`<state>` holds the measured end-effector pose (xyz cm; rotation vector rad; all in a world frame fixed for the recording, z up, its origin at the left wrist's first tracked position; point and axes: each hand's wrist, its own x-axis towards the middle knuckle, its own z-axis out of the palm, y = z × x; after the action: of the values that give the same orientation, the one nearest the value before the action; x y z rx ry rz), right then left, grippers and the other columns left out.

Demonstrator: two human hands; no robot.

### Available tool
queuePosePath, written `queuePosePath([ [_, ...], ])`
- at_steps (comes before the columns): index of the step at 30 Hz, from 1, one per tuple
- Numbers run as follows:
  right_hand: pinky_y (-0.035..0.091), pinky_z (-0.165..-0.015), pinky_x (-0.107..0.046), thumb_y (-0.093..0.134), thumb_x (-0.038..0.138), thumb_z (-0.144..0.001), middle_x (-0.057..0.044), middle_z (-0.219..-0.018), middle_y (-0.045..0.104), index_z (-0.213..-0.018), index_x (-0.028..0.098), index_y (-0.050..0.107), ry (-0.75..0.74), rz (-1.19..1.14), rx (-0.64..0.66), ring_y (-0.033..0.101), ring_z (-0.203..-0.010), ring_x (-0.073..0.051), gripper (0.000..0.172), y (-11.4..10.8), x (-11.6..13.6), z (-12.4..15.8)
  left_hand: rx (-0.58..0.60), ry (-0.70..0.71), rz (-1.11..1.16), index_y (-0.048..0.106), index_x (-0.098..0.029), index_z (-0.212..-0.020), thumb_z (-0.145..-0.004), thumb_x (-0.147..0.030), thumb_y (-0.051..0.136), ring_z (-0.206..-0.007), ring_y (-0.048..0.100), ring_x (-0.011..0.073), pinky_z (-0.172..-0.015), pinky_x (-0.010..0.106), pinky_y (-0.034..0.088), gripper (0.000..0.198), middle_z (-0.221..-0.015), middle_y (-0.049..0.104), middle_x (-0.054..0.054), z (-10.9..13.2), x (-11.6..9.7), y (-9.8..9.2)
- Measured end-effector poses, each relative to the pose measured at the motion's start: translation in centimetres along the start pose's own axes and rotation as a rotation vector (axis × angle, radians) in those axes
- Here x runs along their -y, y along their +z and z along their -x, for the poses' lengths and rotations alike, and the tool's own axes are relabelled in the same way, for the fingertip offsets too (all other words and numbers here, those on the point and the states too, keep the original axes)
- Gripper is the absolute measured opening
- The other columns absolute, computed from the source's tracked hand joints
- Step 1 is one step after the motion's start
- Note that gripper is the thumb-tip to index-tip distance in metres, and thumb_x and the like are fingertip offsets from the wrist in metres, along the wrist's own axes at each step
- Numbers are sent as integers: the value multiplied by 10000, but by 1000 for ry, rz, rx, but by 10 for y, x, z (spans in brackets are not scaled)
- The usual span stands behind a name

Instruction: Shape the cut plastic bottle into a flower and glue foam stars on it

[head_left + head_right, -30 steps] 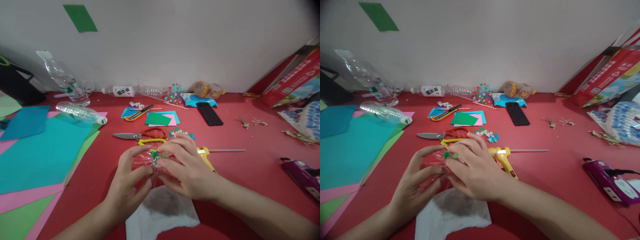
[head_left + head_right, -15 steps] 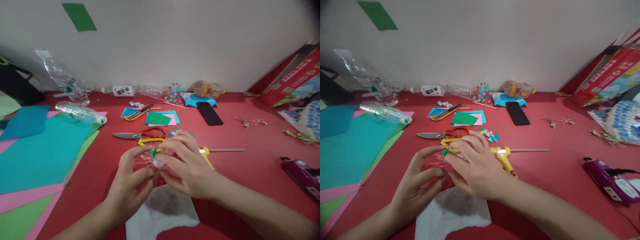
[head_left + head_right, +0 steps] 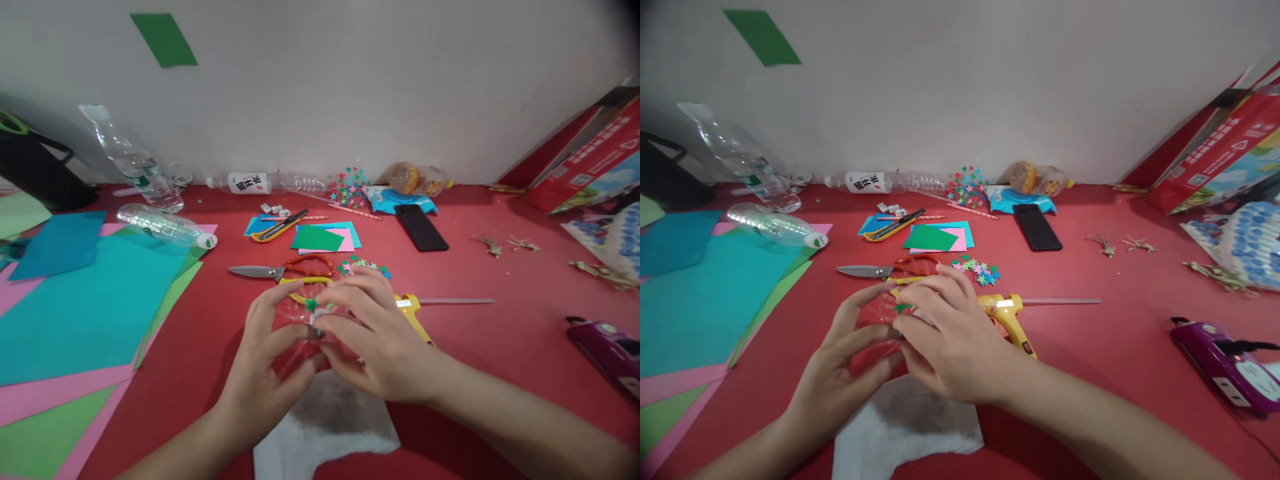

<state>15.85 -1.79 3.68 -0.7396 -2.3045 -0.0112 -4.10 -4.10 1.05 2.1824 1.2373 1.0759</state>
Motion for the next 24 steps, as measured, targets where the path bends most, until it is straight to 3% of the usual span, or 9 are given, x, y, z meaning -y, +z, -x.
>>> queuePosePath([
  [5,315,-1115,-462,583,164,-878,-64,-1129,652,-1027,152,651,18,-11,11,494,-1129,-202,165,-3,-1,-2,-16,-124,210,670,-337,-986,-836,-91,553,-1354,430,285,-1075,548,413,311,-1471,399,1,1,0,6],
  [10,352,-1076,-449,576,154,-876,-57,-1070,667,-1017,136,650,11,-29,24,512,-1072,-197,160,-4,-2,-3,-30,-202,275,712,-370,-964,-859,-161,584,-1381,402,298,-1096,576,384,267,-1488,397,-8,0,2,7],
  [15,340,-1087,-447,589,144,-881,-48,-1053,672,-1014,141,649,-5,15,9,509,-1062,-193,146,-3,-2,-1,-36,-237,337,726,-378,-937,-879,-164,579,-1376,417,265,-1095,506,408,265,-1472,424,-18,-1,-1,5],
  [19,352,-1078,-452,590,150,-890,-50,-1061,668,-1009,150,650,14,-7,10,506,-1057,-191,133,-4,-1,-1,-16,-233,360,719,-353,-910,-895,-161,560,-1395,390,255,-1069,443,447,249,-1498,390,-30,0,0,4],
  [24,356,-1074,-469,602,182,-889,-47,-1061,671,-1034,158,661,20,-33,17,504,-1049,-194,159,-7,-2,-2,-24,-132,264,702,-352,-934,-903,-172,580,-1393,376,260,-1135,513,349,220,-1525,348,-48,2,7,4],
])
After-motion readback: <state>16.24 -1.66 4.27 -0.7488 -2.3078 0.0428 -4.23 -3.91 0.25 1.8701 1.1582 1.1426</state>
